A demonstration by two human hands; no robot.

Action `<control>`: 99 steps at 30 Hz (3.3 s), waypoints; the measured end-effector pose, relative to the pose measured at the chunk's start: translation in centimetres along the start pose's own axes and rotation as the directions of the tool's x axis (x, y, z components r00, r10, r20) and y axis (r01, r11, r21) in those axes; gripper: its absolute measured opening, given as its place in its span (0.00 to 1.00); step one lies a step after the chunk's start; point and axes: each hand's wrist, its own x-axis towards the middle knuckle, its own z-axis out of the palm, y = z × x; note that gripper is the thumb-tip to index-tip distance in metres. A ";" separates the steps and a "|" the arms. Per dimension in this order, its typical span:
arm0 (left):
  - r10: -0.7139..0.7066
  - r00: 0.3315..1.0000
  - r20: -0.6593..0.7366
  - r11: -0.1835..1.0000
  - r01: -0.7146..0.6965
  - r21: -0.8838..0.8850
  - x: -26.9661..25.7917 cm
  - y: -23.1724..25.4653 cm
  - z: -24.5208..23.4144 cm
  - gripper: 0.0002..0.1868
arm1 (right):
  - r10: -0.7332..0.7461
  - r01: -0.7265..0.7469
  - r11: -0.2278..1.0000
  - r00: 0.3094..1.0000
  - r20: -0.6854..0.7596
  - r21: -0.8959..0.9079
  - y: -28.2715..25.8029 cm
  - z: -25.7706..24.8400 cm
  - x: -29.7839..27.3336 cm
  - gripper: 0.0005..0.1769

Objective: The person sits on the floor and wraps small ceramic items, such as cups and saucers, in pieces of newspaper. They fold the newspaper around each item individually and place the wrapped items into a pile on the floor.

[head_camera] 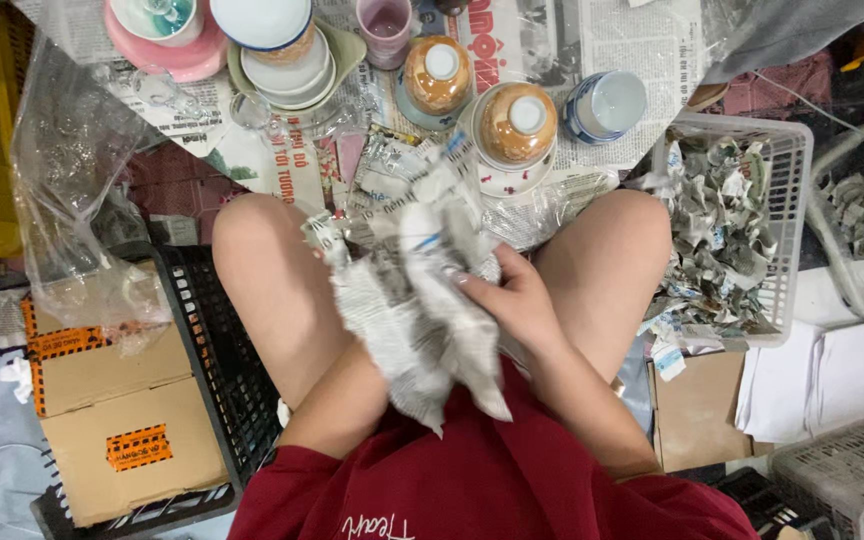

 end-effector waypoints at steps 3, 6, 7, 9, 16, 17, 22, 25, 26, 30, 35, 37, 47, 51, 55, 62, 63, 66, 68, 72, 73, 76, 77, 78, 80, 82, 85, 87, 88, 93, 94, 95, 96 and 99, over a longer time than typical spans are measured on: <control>0.048 0.996 -0.078 0.991 -0.058 -0.119 1.6 0.5 2.9 0.25 | -0.389 0.340 0.848 0.920 -0.041 -0.406 -0.4 0.7 -0.1 0.39; 0.061 0.992 -0.108 0.979 -0.081 -0.185 1.7 0.4 4.2 0.27 | -0.257 0.251 0.965 0.962 -0.090 -0.073 -0.3 0.6 0.3 0.51; 0.062 0.994 -0.095 0.974 -0.081 -0.211 1.9 0.2 4.2 0.27 | -0.163 0.167 0.983 0.985 -0.061 0.072 0.0 0.5 0.5 0.48; 0.083 0.996 -0.026 0.955 -0.086 -0.285 3.1 -0.2 3.5 0.28 | -0.030 0.033 0.977 0.999 -0.016 0.208 1.0 -0.1 1.2 0.39; 0.120 0.981 -0.155 0.534 0.068 0.843 -0.4 0.7 -0.7 0.11 | 0.010 0.053 0.981 0.946 -0.323 0.187 3.5 -3.4 0.8 0.16; 0.049 0.984 -0.174 0.632 0.105 0.768 -0.9 1.4 -0.9 0.12 | -0.026 0.101 0.980 0.920 -0.390 0.171 3.3 -3.8 1.1 0.15; -0.105 0.968 -0.229 0.604 0.245 0.758 -2.5 5.7 2.6 0.16 | -0.264 0.275 0.961 0.917 -0.299 -0.003 2.2 -3.9 0.7 0.31; 0.256 0.922 0.291 0.514 -0.385 0.766 -1.7 8.4 6.2 0.30 | -0.281 0.271 0.960 0.909 -0.309 -0.075 0.8 -2.9 0.0 0.35; 0.119 0.992 0.048 0.495 -0.101 0.863 -1.2 8.7 7.4 0.27 | -0.279 0.264 0.960 0.900 -0.334 -0.091 0.2 -2.6 -0.1 0.35; -0.063 0.910 -0.409 0.520 0.380 0.765 -1.3 9.5 8.8 0.16 | -0.372 0.310 0.914 0.899 -0.233 -0.262 -1.1 -1.3 -0.8 0.49; 0.162 0.984 -0.073 0.528 -0.024 0.849 -3.8 9.7 6.2 0.17 | -0.006 0.041 0.987 0.974 -0.226 0.153 -1.0 -2.4 -0.1 0.41; 0.085 0.989 -0.119 0.655 0.034 0.755 -5.0 9.0 5.1 0.16 | 0.029 0.034 0.946 0.982 -0.188 0.321 -0.3 -3.6 0.0 0.34; -0.034 0.929 -0.368 0.996 0.002 -0.086 -7.9 1.9 -3.6 0.31 | -0.023 -0.045 0.989 0.896 0.444 0.142 7.1 -4.8 1.0 0.41; -0.025 0.924 -0.382 0.991 -0.027 -0.130 -6.7 0.2 -4.8 0.29 | -0.066 -0.116 0.968 0.740 0.669 0.224 6.9 -4.6 0.0 0.54; 0.008 0.914 -0.406 0.993 -0.055 -0.105 -5.7 0.3 -4.8 0.27 | -0.067 -0.015 0.993 0.730 0.680 0.113 6.0 -3.8 -1.3 0.54; 0.011 0.920 -0.391 0.995 0.028 0.094 -5.2 0.8 -2.2 0.23 | -0.023 0.085 0.989 0.898 0.439 -0.123 7.0 -2.6 -0.9 0.24; 0.011 0.920 -0.392 0.986 0.056 0.158 -5.3 1.3 -1.8 0.22 | -0.004 0.028 0.998 0.897 0.442 -0.049 7.1 -2.4 -0.8 0.21; -0.010 0.917 -0.398 0.905 0.178 0.386 -6.7 3.3 -0.3 0.21 | 0.094 -0.133 0.989 0.915 0.392 0.071 7.0 -2.0 -0.6 0.13; -0.014 0.922 -0.386 0.829 0.226 0.512 -7.7 5.1 0.6 0.20 | 0.206 -0.219 0.976 0.943 0.260 0.021 6.2 -2.2 -0.1 0.09; 0.029 0.948 -0.318 0.670 0.217 0.710 -8.4 8.4 2.4 0.18 | 0.095 -0.073 0.992 0.971 0.219 -0.105 3.5 -3.0 1.4 0.09; 0.050 0.954 -0.295 0.628 0.200 0.752 -8.4 9.0 2.8 0.17 | 0.079 -0.044 0.988 0.967 0.242 -0.149 2.9 -3.4 1.8 0.09; 0.113 0.969 -0.220 0.487 0.139 0.862 -8.2 10.4 4.4 0.16 | 0.139 -0.113 0.984 0.971 0.196 -0.140 1.9 -3.8 2.0 0.09; 0.135 0.974 -0.181 0.428 0.108 0.897 -8.1 10.9 4.8 0.15 | 0.173 -0.156 0.981 0.971 0.163 -0.113 1.7 -3.9 2.0 0.10; 0.158 0.977 -0.142 0.365 0.075 0.928 -7.8 11.3 5.3 0.15 | 0.192 -0.174 0.973 0.975 0.110 -0.150 1.7 -4.0 2.0 0.11; 0.194 0.980 -0.053 0.226 0.008 0.974 -7.2 12.2 6.3 0.14 | 0.222 -0.216 0.951 0.975 0.001 -0.221 2.0 -4.5 1.8 0.12; 0.218 0.975 0.035 0.091 -0.056 0.994 -6.4 12.7 7.2 0.13 | 0.176 -0.166 0.973 0.983 0.054 -0.162 2.8 -5.2 1.5 0.11; 0.234 0.965 0.122 -0.054 -0.112 0.992 -5.5 13.1 8.3 0.11 | 0.210 -0.208 0.978 0.971 0.119 -0.025 4.4 -6.8 1.5 0.09; 0.226 0.967 0.120 -0.072 -0.107 0.992 -4.7 13.0 8.6 0.10 | 0.272 -0.292 0.944 0.953 0.137 0.157 5.5 -7.4 1.6 0.08; 0.215 0.971 0.108 -0.062 -0.097 0.993 -4.3 13.0 8.6 0.10 | 0.309 -0.335 0.898 0.942 0.133 0.286 5.9 -7.5 1.5 0.08; 0.280 0.954 0.107 -0.094 -0.084 0.992 -3.9 11.7 7.1 0.11 | 0.307 -0.439 0.609 0.898 0.314 0.661 6.5 -6.8 1.1 0.22; 0.245 0.965 -0.090 0.258 0.025 0.966 -4.0 11.2 6.5 0.12 | 0.271 -0.431 0.611 0.902 0.336 0.664 6.6 -6.1 1.0 0.24; 0.144 0.954 -0.264 0.572 0.137 0.809 -4.0 10.4 6.0 0.13 | 0.237 -0.417 0.631 0.907 0.349 0.655 6.7 -5.4 1.0 0.27; -0.008 0.921 -0.389 0.806 0.236 0.542 -4.0 9.4 5.4 0.14 | 0.193 -0.392 0.655 0.913 0.358 0.646 6.8 -4.5 1.0 0.30; -0.406 0.823 -0.398 0.914 0.355 -0.198 -3.7 6.8 3.8 0.16 | 0.032 -0.227 0.773 0.947 0.320 0.592 7.2 -2.4 0.9 0.39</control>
